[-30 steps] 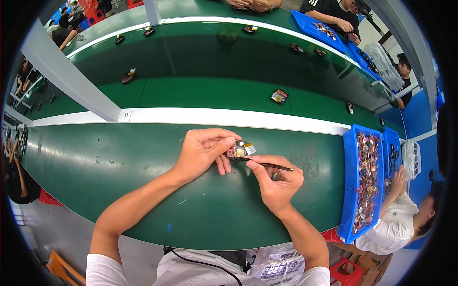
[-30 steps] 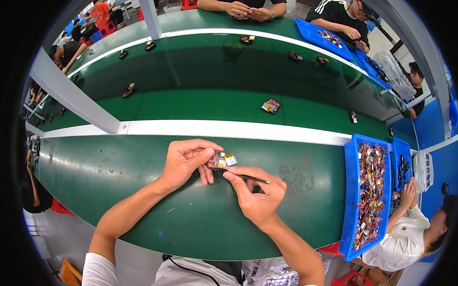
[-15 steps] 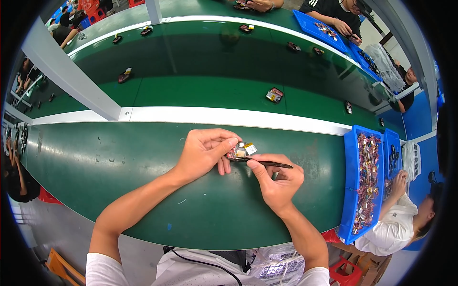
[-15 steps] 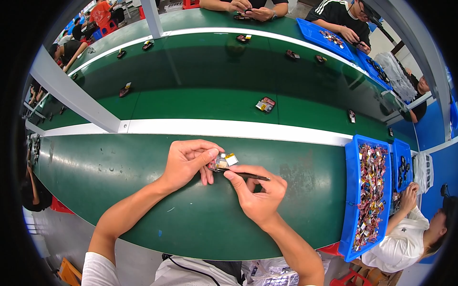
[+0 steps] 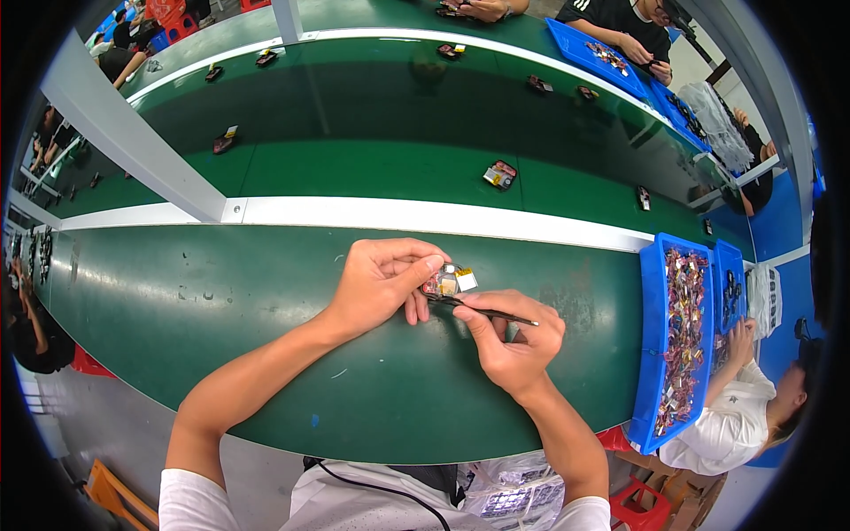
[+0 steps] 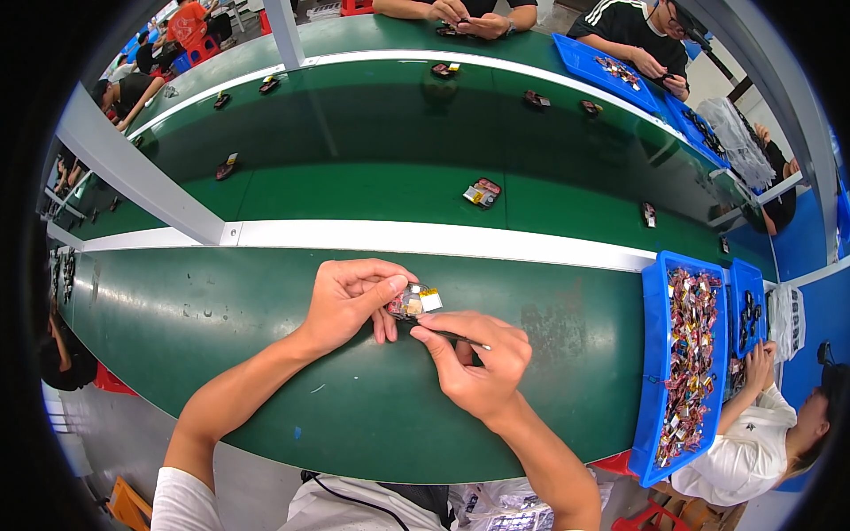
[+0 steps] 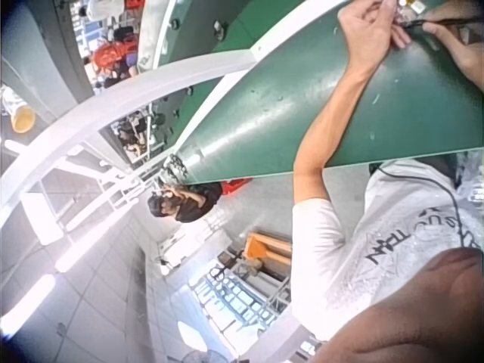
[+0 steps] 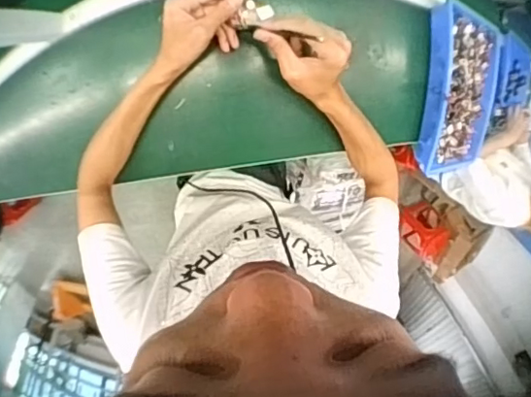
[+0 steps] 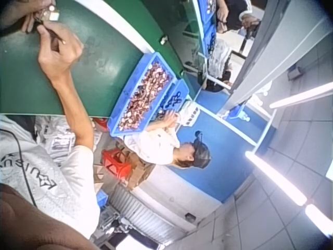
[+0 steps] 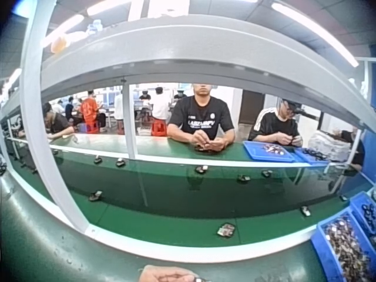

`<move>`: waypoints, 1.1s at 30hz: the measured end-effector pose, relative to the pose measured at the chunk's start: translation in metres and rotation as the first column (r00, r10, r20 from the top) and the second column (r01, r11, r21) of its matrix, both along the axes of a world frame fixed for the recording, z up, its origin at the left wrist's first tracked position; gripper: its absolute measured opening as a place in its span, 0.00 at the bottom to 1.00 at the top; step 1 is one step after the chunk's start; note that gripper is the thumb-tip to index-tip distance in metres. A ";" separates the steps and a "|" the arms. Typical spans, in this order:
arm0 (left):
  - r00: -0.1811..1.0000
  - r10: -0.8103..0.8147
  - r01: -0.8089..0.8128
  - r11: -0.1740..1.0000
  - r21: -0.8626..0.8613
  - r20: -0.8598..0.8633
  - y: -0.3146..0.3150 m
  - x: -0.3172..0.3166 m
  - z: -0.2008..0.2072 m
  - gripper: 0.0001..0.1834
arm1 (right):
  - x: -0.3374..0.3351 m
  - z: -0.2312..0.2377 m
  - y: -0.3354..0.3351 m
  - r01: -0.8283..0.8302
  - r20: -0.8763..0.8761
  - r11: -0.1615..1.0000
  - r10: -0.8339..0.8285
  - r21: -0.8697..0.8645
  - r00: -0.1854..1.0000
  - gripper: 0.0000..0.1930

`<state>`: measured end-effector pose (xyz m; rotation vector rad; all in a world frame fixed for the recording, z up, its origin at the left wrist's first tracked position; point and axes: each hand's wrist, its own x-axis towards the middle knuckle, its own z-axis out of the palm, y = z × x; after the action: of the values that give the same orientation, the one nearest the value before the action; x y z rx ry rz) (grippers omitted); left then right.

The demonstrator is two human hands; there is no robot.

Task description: Assembling small electronic components using tweezers at a factory workbench.

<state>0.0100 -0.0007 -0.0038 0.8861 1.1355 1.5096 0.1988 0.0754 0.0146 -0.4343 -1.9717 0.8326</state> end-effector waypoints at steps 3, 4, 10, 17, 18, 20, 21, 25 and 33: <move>1.000 -0.003 0.003 1.000 -0.003 -0.003 0.000 0.001 0.000 0.12 | 0.000 0.001 0.000 -0.010 0.005 1.000 0.010 0.017 1.000 0.09; 1.000 -0.003 0.003 1.000 -0.004 -0.003 0.000 0.001 0.000 0.12 | 0.000 0.002 0.000 -0.007 0.011 1.000 0.006 0.020 1.000 0.09; 1.000 -0.022 0.021 0.999 -0.047 -0.006 0.000 0.001 0.007 0.12 | -0.001 0.004 0.001 -0.026 0.016 0.993 0.025 0.119 1.000 0.07; 0.971 -0.070 0.066 0.998 -0.024 -0.228 0.000 0.000 0.004 0.15 | -0.002 0.003 -0.001 0.019 0.066 0.984 -0.031 0.178 0.997 0.07; 0.972 -0.069 0.061 0.997 -0.043 -0.226 0.000 0.000 0.004 0.14 | -0.002 0.002 -0.001 0.013 0.074 0.977 -0.029 0.211 0.997 0.07; 0.968 -0.086 0.075 0.996 -0.054 -0.234 0.001 -0.002 0.004 0.14 | -0.002 0.001 0.000 0.007 0.082 0.970 -0.027 0.244 0.996 0.08; 0.965 -0.101 0.087 0.994 -0.065 -0.242 0.002 -0.003 0.003 0.13 | -0.003 0.001 0.000 -0.003 0.086 0.964 -0.020 0.265 0.996 0.08; 0.969 -0.102 0.089 0.994 -0.068 -0.225 0.005 -0.002 0.005 0.10 | -0.004 -0.002 0.000 -0.014 0.064 0.958 -0.005 0.288 0.998 0.08; 0.972 -0.085 0.037 0.976 -0.213 -0.220 0.010 0.005 0.018 0.06 | -0.003 -0.002 -0.001 0.009 0.075 0.973 -0.027 0.230 0.997 0.06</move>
<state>0.0151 0.0091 0.0137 0.9575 1.3927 1.2346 0.1959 0.0740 0.0126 -0.3516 -2.1036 0.5741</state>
